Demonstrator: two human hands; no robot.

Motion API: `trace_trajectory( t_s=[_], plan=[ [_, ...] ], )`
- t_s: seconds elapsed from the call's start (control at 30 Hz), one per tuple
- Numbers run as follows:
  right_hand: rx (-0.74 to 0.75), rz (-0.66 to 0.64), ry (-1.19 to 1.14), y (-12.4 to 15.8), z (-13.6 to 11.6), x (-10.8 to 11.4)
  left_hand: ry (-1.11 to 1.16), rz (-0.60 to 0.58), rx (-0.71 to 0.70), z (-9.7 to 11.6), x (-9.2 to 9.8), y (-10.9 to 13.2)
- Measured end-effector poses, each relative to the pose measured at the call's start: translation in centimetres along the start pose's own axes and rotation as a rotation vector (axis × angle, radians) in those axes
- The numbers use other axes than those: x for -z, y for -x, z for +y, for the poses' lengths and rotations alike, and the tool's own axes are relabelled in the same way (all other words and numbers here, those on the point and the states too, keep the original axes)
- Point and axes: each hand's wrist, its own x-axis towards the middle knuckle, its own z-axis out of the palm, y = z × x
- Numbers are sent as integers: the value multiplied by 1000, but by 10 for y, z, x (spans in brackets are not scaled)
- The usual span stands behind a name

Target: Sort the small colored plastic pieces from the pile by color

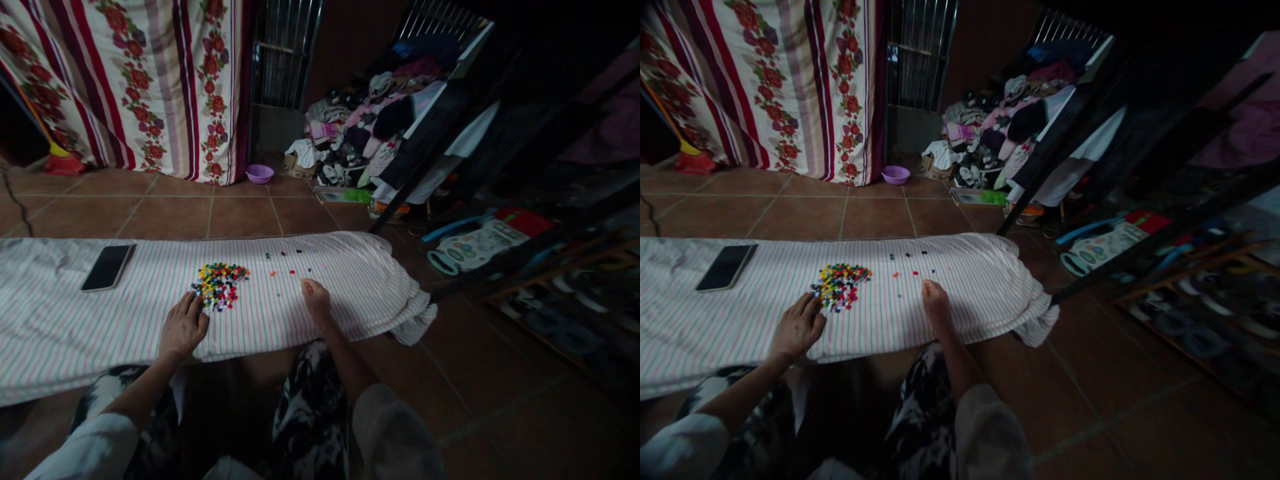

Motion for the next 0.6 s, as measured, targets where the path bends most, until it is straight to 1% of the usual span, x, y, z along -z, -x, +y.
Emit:
trace_trajectory(
  t_s=[0.1,0.23,0.37,0.6],
  plan=[
    [-46,4,134,1,19,19,-5,2,-1,0,0,0],
    [-70,-28,267,0,33,30,12,6,6,0,1,-1],
    [-56,-61,344,0,41,32,2,-7,15,0,1,0],
    [-83,-55,387,0,48,28,-19,-23,7,-1,1,0]
  ],
)
